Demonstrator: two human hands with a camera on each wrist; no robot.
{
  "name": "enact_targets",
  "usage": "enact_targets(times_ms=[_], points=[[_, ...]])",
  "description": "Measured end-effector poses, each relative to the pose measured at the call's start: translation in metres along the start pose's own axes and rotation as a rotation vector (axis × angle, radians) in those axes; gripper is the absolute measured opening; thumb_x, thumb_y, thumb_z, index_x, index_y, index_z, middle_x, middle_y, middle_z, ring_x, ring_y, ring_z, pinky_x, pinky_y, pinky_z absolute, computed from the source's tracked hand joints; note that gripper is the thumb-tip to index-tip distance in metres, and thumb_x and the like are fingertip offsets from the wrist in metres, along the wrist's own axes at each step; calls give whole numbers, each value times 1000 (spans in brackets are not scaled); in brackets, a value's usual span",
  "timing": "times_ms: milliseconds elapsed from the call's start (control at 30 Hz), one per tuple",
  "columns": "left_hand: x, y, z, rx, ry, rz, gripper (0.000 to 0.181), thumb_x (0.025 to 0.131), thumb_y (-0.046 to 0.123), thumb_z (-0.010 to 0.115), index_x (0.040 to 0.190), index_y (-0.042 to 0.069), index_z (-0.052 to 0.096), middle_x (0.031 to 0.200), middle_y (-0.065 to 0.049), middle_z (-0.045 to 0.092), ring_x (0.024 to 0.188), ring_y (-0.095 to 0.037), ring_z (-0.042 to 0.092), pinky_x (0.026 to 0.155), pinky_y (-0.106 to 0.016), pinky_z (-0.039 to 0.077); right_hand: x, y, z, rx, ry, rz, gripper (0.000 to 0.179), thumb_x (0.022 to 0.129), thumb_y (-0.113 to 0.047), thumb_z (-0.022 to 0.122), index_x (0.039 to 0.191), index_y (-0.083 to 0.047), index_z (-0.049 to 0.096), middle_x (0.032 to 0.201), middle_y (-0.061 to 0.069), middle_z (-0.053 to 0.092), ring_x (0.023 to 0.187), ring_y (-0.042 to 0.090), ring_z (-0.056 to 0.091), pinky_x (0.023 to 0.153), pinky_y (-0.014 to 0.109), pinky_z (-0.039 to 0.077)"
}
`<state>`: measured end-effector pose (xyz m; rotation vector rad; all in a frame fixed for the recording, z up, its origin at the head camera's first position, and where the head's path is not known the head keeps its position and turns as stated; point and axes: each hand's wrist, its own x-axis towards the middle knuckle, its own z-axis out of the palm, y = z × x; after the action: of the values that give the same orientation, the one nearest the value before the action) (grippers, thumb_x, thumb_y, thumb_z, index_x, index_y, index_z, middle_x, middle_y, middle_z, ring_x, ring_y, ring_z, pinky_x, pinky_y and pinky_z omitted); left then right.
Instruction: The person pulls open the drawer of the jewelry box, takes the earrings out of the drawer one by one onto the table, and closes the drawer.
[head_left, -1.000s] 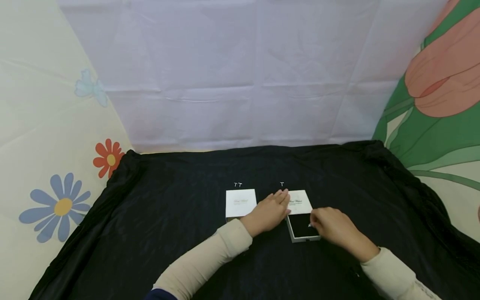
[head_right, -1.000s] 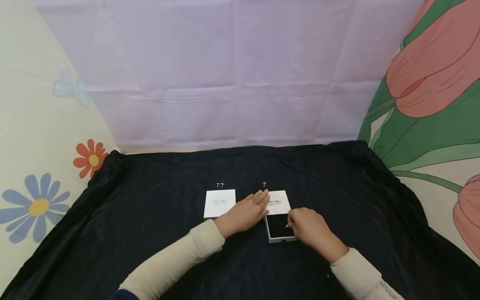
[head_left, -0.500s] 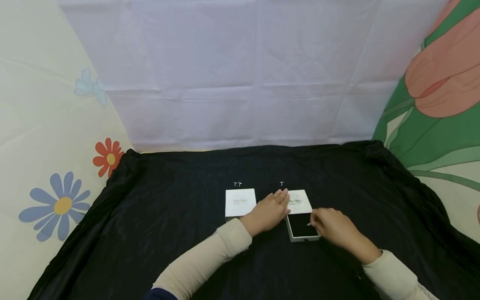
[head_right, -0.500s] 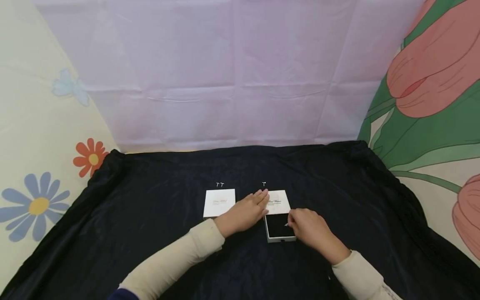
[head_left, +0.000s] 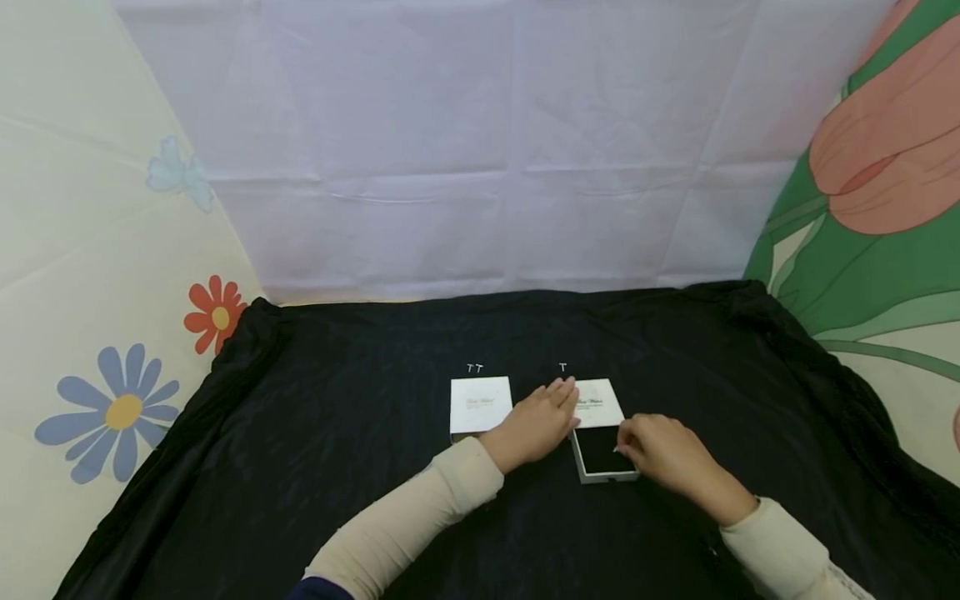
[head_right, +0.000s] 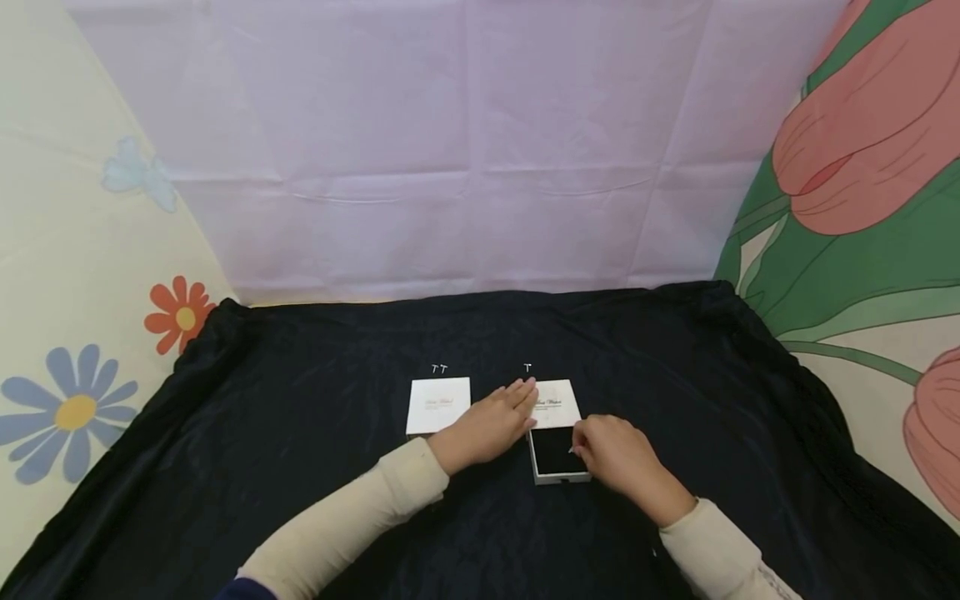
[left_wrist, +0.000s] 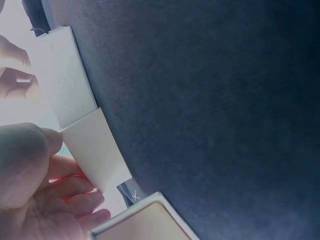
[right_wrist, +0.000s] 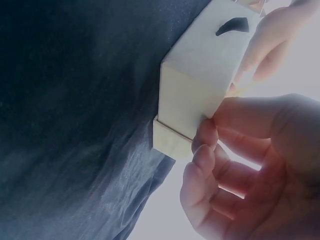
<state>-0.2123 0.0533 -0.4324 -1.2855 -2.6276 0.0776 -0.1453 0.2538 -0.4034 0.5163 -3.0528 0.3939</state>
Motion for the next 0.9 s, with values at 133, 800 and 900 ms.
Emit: enact_targets(times_ms=[133, 800, 900], points=[[0, 0, -1, -6, -4, -1, 46, 103, 31, 45, 139, 3, 49, 148, -11, 42, 134, -23, 43, 106, -34, 39, 0, 0, 0, 15, -4, 14, 14, 80, -10, 76, 73, -17, 66, 70, -7, 58, 58, 4, 49, 51, 27, 42], [0, -1, -3, -30, -13, 5, 46, 103, 30, 44, 140, 2, 47, 148, -13, 42, 135, -24, 42, 107, -34, 38, 2, -1, -5, 77, 24, 8, 14, 81, -13, 76, 74, -20, 67, 62, -11, 49, 53, 2, 42, 49, 24, 36], [0, -1, -2, -37, -12, 7, 47, 103, 30, 44, 140, 2, 47, 148, -13, 41, 135, -24, 42, 107, -35, 38, 3, -1, -7, 83, 46, -8, 13, 81, -13, 76, 73, -20, 67, 62, -12, 50, 53, 1, 42, 49, 24, 36]])
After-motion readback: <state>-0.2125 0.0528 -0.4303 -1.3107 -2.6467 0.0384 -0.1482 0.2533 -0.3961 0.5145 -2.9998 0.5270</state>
